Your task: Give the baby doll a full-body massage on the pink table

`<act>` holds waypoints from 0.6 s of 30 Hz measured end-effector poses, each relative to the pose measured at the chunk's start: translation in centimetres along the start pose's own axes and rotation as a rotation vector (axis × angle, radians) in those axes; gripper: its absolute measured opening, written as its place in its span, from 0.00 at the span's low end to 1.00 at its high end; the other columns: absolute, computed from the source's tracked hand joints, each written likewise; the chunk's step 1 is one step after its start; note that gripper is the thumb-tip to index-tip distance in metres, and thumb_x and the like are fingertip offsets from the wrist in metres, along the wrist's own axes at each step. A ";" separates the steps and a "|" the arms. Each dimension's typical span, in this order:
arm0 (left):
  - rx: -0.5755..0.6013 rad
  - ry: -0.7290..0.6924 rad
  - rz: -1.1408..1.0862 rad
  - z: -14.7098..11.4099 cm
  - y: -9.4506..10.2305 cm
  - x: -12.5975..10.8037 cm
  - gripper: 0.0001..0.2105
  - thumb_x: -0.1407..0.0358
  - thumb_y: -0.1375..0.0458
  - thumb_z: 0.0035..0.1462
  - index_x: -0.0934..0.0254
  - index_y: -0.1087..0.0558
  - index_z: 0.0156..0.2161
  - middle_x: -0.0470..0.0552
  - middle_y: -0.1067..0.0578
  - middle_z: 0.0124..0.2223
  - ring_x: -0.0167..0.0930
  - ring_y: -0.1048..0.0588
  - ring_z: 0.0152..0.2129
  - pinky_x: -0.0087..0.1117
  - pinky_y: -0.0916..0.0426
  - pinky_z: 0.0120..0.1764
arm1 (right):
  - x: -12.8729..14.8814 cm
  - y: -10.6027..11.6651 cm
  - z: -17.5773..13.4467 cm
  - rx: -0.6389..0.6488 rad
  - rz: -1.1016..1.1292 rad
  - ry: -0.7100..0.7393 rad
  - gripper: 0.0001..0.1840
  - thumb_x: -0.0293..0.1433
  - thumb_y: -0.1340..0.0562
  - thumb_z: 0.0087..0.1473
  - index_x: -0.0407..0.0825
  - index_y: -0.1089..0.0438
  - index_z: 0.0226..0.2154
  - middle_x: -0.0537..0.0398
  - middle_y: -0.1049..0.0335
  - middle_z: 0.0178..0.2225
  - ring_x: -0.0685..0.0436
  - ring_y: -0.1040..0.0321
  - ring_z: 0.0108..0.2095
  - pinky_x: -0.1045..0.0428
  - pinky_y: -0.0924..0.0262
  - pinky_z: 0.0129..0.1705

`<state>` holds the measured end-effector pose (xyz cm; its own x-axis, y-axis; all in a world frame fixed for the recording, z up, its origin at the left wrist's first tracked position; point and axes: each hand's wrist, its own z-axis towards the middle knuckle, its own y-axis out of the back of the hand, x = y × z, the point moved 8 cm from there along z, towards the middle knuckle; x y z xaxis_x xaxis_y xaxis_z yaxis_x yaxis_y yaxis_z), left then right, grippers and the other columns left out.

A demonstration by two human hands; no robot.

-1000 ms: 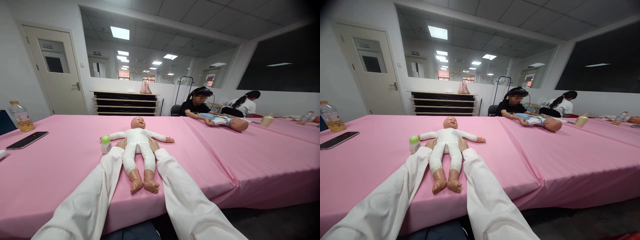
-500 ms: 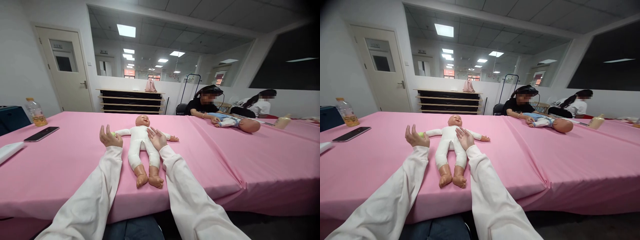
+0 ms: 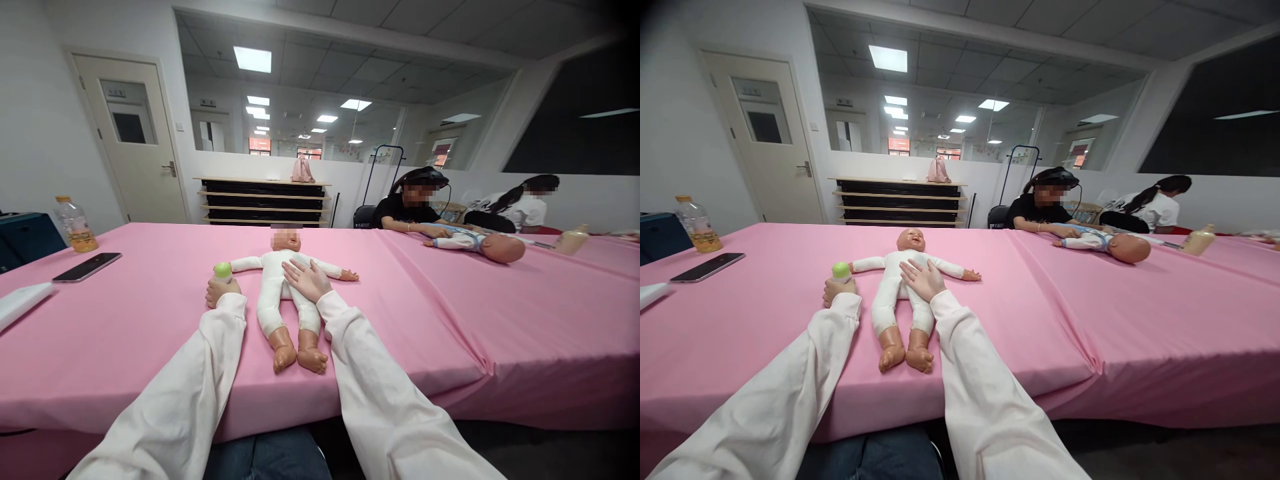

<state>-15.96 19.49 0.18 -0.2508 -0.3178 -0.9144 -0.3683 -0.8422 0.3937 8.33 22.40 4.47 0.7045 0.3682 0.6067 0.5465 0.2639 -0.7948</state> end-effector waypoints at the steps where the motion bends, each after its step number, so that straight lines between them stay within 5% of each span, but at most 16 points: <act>1: 0.012 0.000 -0.003 0.0 0.1 -0.1 0.20 0.60 0.40 0.43 0.63 0.36 0.42 0.62 0.30 0.45 0.48 0.34 0.46 0.50 0.43 0.48 | -0.2 -0.1 -0.1 0.001 -0.017 -0.013 0.29 0.43 0.62 0.60 0.40 0.45 0.52 0.36 0.42 0.54 0.43 0.37 0.50 0.46 0.38 0.45; 4: 0.027 -0.024 -0.067 -0.2 0.7 -0.5 0.22 0.60 0.39 0.43 0.62 0.35 0.45 0.61 0.31 0.48 0.48 0.34 0.46 0.51 0.43 0.46 | -0.9 -0.5 -0.3 0.014 -0.059 -0.058 0.32 0.45 0.62 0.60 0.39 0.47 0.54 0.34 0.44 0.54 0.42 0.38 0.51 0.44 0.40 0.47; 6: 0.002 -0.196 -0.122 -0.5 1.3 -2.1 0.21 0.61 0.42 0.46 0.62 0.35 0.48 0.60 0.31 0.49 0.47 0.34 0.46 0.50 0.42 0.46 | -1.7 -0.7 -0.4 0.013 -0.081 -0.093 0.33 0.47 0.61 0.59 0.39 0.47 0.54 0.35 0.44 0.54 0.42 0.39 0.51 0.43 0.40 0.46; 10: -0.052 -0.882 -0.178 -4.5 2.0 -6.9 0.17 0.66 0.47 0.49 0.62 0.31 0.46 0.57 0.30 0.49 0.41 0.37 0.50 0.44 0.45 0.51 | -3.0 -1.0 -0.5 -0.021 -0.107 -0.113 0.32 0.47 0.61 0.59 0.39 0.46 0.53 0.39 0.42 0.54 0.44 0.37 0.49 0.45 0.39 0.45; 14: 0.184 -1.412 -0.153 -10.4 0.1 -8.7 0.14 0.64 0.50 0.51 0.56 0.26 0.40 0.52 0.26 0.45 0.37 0.32 0.47 0.41 0.47 0.52 | -3.2 -2.0 -0.7 0.026 -0.044 -0.041 0.35 0.47 0.65 0.59 0.39 0.45 0.53 0.42 0.37 0.50 0.45 0.34 0.44 0.47 0.38 0.45; 16: 0.243 -1.469 -0.161 -11.6 -0.2 -8.9 0.14 0.63 0.52 0.53 0.54 0.25 0.40 0.51 0.25 0.44 0.36 0.31 0.46 0.40 0.47 0.51 | -3.2 -2.1 -0.8 0.023 -0.024 -0.030 0.36 0.47 0.68 0.59 0.40 0.45 0.54 0.43 0.35 0.48 0.45 0.33 0.43 0.47 0.39 0.46; 18: 0.183 -1.410 -0.175 -11.1 0.5 -9.0 0.15 0.63 0.53 0.53 0.56 0.25 0.41 0.52 0.26 0.45 0.37 0.32 0.47 0.41 0.48 0.52 | -3.1 -1.7 -0.7 -0.008 -0.022 -0.031 0.35 0.47 0.68 0.59 0.41 0.46 0.54 0.44 0.33 0.46 0.44 0.32 0.41 0.45 0.39 0.46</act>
<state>-3.94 17.12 7.55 -0.8142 0.5637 -0.1387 -0.5677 -0.7232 0.3932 5.52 20.13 3.93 0.6782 0.3898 0.6230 0.5652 0.2650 -0.7812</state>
